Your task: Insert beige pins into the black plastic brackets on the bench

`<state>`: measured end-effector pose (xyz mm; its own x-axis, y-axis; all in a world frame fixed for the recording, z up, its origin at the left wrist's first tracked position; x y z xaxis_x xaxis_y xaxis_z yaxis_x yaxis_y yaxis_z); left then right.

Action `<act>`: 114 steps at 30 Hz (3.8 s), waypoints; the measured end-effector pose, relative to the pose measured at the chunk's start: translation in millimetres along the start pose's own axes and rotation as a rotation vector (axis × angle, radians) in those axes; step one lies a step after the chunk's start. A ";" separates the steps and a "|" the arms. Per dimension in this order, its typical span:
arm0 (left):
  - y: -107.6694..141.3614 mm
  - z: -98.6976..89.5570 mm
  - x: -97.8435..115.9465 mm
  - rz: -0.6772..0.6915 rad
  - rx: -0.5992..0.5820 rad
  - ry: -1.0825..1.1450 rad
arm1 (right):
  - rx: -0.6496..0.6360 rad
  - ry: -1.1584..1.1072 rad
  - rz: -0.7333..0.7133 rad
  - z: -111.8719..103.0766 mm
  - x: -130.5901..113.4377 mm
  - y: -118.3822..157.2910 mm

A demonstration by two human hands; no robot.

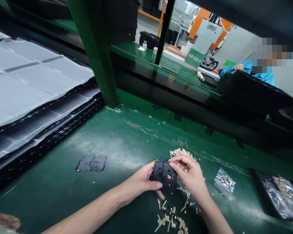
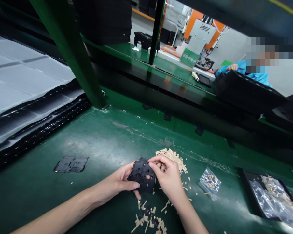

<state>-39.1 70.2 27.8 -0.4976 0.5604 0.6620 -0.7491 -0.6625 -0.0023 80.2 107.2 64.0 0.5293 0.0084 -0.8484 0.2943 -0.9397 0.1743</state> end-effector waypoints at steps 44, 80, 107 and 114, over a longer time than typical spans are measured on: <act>-4.2 -35.4 0.6 0.231 0.268 -0.064 | -0.111 -0.089 0.031 26.3 6.1 -21.4; 1.2 -30.8 6.4 0.139 0.276 0.029 | -0.170 -1.416 0.120 62.6 31.4 0.4; 1.8 -29.4 1.9 0.090 0.249 -0.017 | -0.263 -1.442 0.193 78.2 43.6 2.5; 3.2 -31.2 6.2 0.105 0.295 -0.049 | -0.256 -1.349 0.223 80.2 40.1 6.4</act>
<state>-58.2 87.0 8.5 -0.5382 0.4616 0.7052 -0.5324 -0.8348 0.1401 39.5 74.1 -9.1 -0.5410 -0.6021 -0.5872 0.5193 -0.7883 0.3299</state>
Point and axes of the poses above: each hand's wrist, its own y-axis away from the middle knuckle, its own z-axis out of the palm, x = y × z, the point moved 7 cm from there along -y, towards the middle knuckle, and after that the axes turned 11 degrees about -x, right-handed, at the moved point
